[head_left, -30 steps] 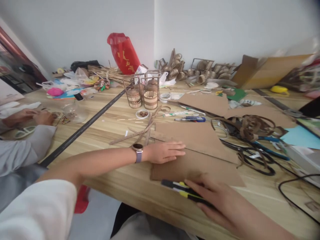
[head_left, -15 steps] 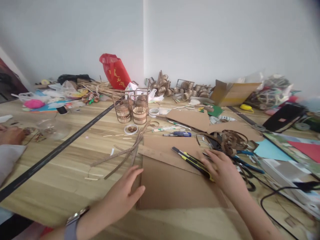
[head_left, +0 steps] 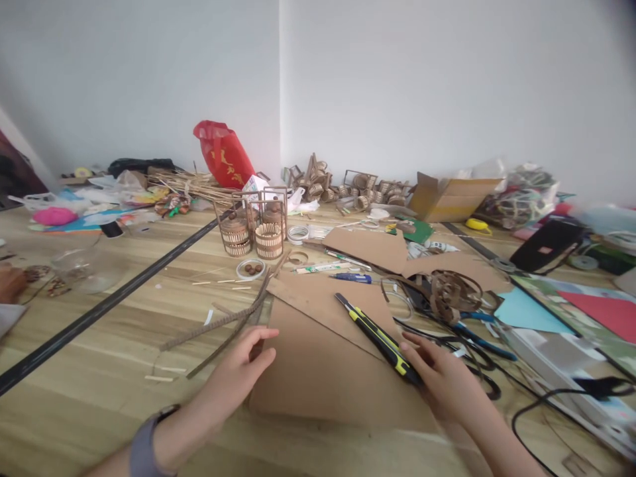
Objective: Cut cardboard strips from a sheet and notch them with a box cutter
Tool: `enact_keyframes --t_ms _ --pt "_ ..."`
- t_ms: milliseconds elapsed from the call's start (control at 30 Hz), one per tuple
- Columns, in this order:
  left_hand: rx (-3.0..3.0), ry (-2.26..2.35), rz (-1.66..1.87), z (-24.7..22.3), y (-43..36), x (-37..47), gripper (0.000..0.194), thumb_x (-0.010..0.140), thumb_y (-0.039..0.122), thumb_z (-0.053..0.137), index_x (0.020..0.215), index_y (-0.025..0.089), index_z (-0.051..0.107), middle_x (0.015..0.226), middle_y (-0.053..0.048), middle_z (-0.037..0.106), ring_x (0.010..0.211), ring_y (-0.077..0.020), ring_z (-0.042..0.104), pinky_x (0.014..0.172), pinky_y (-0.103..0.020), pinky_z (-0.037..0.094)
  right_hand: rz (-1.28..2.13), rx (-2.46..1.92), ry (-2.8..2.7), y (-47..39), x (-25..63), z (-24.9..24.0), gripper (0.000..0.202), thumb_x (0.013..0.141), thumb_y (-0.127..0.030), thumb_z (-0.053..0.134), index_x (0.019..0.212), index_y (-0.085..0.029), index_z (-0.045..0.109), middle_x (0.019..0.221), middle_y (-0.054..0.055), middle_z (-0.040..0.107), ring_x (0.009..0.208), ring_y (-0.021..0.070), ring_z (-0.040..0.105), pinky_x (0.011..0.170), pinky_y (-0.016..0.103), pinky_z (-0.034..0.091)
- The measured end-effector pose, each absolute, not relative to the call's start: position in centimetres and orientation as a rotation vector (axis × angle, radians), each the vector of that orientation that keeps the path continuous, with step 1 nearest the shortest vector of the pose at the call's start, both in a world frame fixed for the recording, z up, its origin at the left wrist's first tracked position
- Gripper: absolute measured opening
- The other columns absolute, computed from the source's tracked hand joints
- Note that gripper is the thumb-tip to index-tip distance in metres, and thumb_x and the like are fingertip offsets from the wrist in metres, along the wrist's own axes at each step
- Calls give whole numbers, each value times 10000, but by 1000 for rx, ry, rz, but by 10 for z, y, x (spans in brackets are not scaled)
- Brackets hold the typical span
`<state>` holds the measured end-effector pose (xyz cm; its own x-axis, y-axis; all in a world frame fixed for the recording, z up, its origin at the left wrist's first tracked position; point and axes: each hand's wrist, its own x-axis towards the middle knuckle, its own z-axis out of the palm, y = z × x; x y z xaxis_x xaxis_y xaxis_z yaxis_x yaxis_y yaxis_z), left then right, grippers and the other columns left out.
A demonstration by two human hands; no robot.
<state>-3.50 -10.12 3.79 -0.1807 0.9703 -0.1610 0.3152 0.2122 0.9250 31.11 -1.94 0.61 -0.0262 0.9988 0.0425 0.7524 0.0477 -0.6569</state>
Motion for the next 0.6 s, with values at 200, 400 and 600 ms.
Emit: enact_keyframes --t_ms 200,400,600 --pt "956 1506 1133 45 -77 -35 445 733 351 718 1160 224 701 1362 -85 651 1278 -305 578 1010 -375 478 747 -1655 -1619 -22 310 10 524 811 -599 569 1134 -217 727 971 84 799 878 283 744 730 378 585" --pt "379 1194 1399 40 -71 -34 384 756 254 751 1132 216 683 1161 -27 744 927 -164 706 653 -219 526 1195 -1521 -1256 -27 296 7 690 806 -565 646 1370 -176 564 895 49 763 760 225 726 620 333 581" --pt "675 878 1318 14 -98 -32 448 717 526 832 1011 205 727 1195 -69 740 1195 -258 645 1007 -362 526 1364 -1435 -926 -30 285 24 508 786 -397 710 1268 -252 646 1039 54 788 933 222 748 776 340 618"
